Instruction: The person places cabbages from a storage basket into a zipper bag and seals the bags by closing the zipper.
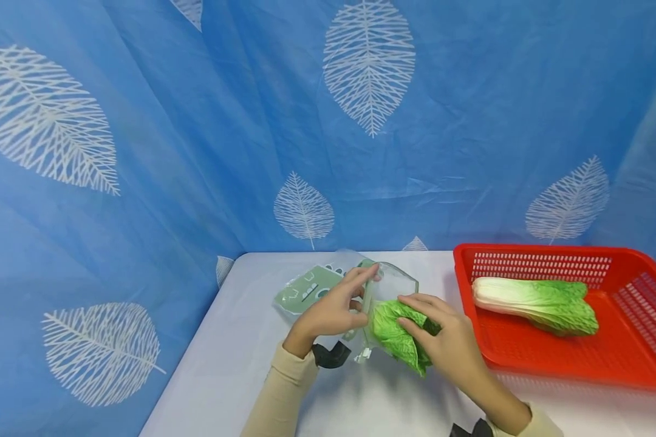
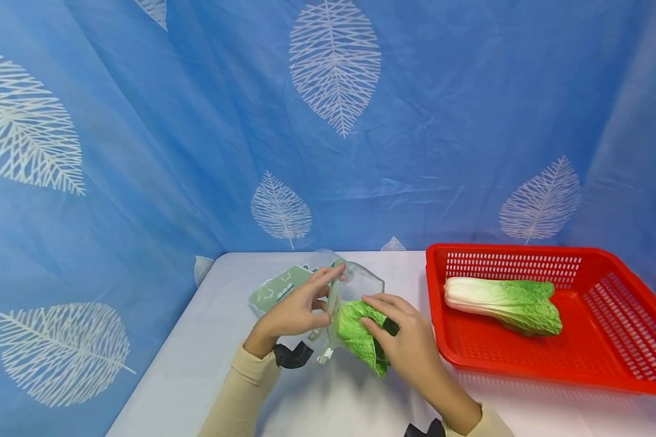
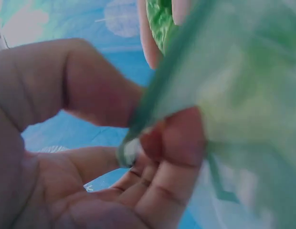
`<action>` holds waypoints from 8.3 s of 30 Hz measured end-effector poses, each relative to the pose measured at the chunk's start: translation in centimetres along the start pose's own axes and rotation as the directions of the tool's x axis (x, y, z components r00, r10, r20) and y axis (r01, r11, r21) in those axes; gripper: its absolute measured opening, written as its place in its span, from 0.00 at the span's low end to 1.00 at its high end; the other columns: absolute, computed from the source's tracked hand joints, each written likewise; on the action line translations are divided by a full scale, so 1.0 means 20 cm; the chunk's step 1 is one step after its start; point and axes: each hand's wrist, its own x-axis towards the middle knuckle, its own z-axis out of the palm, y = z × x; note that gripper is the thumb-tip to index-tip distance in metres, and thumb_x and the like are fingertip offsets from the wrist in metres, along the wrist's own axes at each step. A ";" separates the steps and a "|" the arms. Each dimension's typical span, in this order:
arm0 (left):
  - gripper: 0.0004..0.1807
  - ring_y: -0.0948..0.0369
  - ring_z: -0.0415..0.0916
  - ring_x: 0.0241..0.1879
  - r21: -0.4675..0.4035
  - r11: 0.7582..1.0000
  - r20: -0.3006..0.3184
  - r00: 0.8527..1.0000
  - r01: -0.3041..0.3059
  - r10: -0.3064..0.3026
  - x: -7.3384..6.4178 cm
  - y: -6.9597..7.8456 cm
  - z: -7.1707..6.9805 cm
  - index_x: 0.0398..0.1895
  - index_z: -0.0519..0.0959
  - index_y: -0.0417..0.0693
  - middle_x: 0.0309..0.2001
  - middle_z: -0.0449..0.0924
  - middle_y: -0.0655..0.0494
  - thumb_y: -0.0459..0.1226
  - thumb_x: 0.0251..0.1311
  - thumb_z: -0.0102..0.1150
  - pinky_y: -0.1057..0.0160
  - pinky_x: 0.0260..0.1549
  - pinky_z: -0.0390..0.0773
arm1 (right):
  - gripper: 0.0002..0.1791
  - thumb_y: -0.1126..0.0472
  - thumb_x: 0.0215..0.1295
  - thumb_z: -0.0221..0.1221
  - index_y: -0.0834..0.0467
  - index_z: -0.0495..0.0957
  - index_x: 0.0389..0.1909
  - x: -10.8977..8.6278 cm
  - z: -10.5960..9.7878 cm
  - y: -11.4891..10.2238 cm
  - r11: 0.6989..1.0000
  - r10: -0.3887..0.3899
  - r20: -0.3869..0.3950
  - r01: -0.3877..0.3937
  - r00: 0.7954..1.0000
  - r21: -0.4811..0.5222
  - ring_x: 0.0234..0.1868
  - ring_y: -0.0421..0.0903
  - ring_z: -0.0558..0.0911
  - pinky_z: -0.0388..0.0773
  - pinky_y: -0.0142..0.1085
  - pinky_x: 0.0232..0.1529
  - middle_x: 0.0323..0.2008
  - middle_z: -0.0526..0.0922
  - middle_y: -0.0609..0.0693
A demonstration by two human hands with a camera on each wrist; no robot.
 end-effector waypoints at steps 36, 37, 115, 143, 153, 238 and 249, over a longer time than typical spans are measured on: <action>0.50 0.49 0.73 0.62 -0.374 0.920 -0.178 0.982 -0.121 0.057 0.00 0.05 -0.01 0.84 0.47 0.54 0.80 0.43 0.47 0.25 0.57 0.50 0.65 0.37 0.77 | 0.30 0.63 0.54 0.74 0.59 0.82 0.61 0.08 0.07 0.00 0.979 -0.147 -0.257 0.178 0.955 0.101 0.61 0.52 0.81 0.69 0.28 0.65 0.58 0.83 0.57; 0.50 0.51 0.75 0.58 -0.386 0.914 -0.194 0.980 -0.125 0.052 -0.01 0.06 -0.02 0.84 0.47 0.55 0.80 0.42 0.48 0.24 0.57 0.50 0.65 0.37 0.77 | 0.29 0.64 0.55 0.73 0.60 0.83 0.60 0.09 0.06 0.00 0.977 -0.152 -0.291 0.188 0.945 0.101 0.60 0.51 0.82 0.70 0.29 0.65 0.58 0.84 0.58; 0.48 0.56 0.64 0.26 0.151 0.989 -0.531 0.844 0.000 0.081 -0.19 0.42 -0.36 0.82 0.52 0.60 0.73 0.58 0.53 0.26 0.56 0.49 0.63 0.19 0.69 | 0.28 0.58 0.78 0.50 0.52 0.65 0.77 0.55 0.03 -0.15 0.909 0.125 0.246 -0.210 0.961 0.359 0.32 0.48 0.80 0.68 0.36 0.22 0.35 0.78 0.53; 0.48 0.60 0.62 0.28 0.215 0.977 -0.151 0.988 0.008 0.025 0.10 0.10 0.04 0.83 0.51 0.50 0.72 0.62 0.57 0.30 0.55 0.53 0.67 0.23 0.67 | 0.26 0.72 0.72 0.54 0.54 0.77 0.69 -0.11 0.18 0.22 0.874 0.375 -0.030 -0.342 0.927 0.344 0.25 0.43 0.75 0.73 0.29 0.23 0.30 0.78 0.51; 0.48 0.59 0.73 0.34 0.075 0.997 -0.096 0.995 -0.006 0.013 0.15 0.00 0.08 0.83 0.50 0.47 0.72 0.61 0.50 0.26 0.56 0.52 0.63 0.22 0.80 | 0.25 0.68 0.76 0.53 0.52 0.75 0.70 -0.16 0.22 0.29 0.902 0.357 0.015 -0.349 0.934 0.253 0.25 0.43 0.76 0.72 0.31 0.21 0.28 0.76 0.49; 0.48 0.59 0.76 0.40 -0.034 0.999 -0.074 0.997 0.019 -0.021 0.14 -0.01 0.06 0.83 0.48 0.55 0.74 0.59 0.52 0.24 0.59 0.50 0.45 0.29 0.85 | 0.34 0.48 0.57 0.74 0.49 0.80 0.66 0.24 -0.68 0.95 0.983 0.131 0.536 -0.041 0.834 -0.177 0.50 0.29 0.78 0.76 0.25 0.48 0.57 0.84 0.47; 0.48 0.60 0.77 0.39 -0.030 0.999 -0.083 0.996 0.021 -0.023 0.13 -0.01 0.05 0.83 0.49 0.55 0.73 0.59 0.53 0.24 0.59 0.50 0.46 0.29 0.86 | 0.37 0.54 0.59 0.74 0.42 0.76 0.70 0.31 -0.71 0.83 0.984 0.101 0.444 -0.024 0.890 -0.174 0.43 0.35 0.77 0.76 0.31 0.37 0.60 0.82 0.49</action>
